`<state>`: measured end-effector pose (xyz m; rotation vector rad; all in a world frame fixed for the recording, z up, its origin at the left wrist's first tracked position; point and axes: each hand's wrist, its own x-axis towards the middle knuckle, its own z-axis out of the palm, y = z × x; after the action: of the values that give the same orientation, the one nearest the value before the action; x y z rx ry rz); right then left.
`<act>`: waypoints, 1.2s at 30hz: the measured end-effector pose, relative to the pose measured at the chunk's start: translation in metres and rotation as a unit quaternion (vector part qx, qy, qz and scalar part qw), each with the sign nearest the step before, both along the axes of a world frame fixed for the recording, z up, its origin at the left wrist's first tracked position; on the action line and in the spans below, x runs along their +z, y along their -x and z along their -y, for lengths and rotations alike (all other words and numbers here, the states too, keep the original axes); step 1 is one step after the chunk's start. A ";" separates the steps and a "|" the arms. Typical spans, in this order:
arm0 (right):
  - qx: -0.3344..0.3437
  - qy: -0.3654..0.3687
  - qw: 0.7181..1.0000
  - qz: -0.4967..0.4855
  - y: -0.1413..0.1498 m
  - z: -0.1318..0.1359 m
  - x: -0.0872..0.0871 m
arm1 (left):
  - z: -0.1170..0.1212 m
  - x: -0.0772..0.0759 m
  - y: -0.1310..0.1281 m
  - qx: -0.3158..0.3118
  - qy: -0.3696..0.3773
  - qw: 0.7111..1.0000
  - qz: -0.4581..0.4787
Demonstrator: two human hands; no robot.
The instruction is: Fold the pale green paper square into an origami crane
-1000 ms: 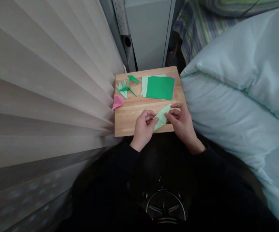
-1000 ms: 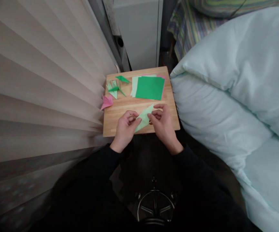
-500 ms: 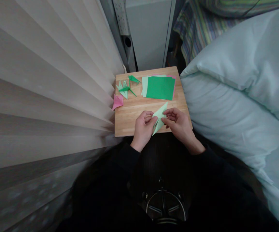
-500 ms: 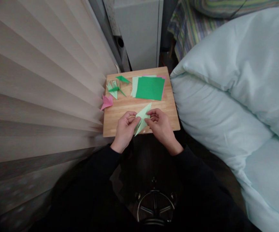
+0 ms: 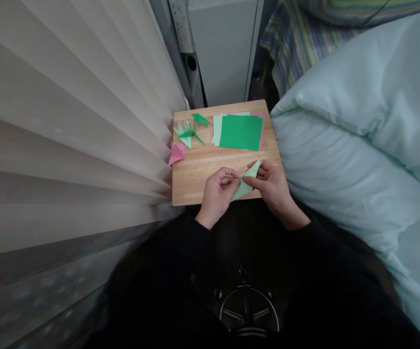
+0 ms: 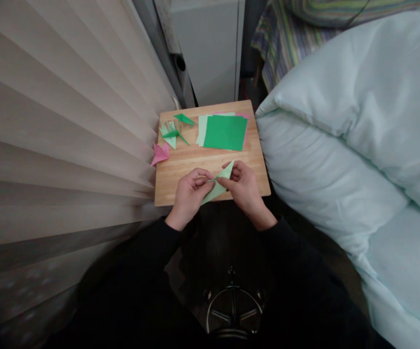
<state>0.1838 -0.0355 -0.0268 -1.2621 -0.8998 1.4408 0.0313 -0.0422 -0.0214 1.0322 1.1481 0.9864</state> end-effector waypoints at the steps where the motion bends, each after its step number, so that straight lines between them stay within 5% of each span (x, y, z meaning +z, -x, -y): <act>1: 0.011 0.008 1.000 -0.002 -0.002 -0.001 0.001 | -0.001 0.000 0.001 0.000 0.001 1.000 0.010; 10: 0.019 0.017 0.999 0.020 -0.005 -0.001 0.007 | 0.002 0.009 0.002 0.001 0.108 0.991 0.083; 23: 0.040 0.023 0.999 0.019 -0.005 0.000 0.005 | -0.001 -0.005 0.008 -0.053 0.091 0.992 0.076; 31: 0.035 0.027 0.998 0.033 -0.006 -0.001 0.004 | -0.001 -0.002 0.007 -0.057 0.053 0.996 0.037; 36: 0.035 0.031 0.999 0.016 -0.007 0.000 0.007 | 0.000 0.001 0.007 -0.054 0.099 0.989 0.097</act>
<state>0.1904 -0.0354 -0.0196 -1.3130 -0.9353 1.5183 0.0240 -0.0422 -0.0203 0.8128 0.9979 0.8495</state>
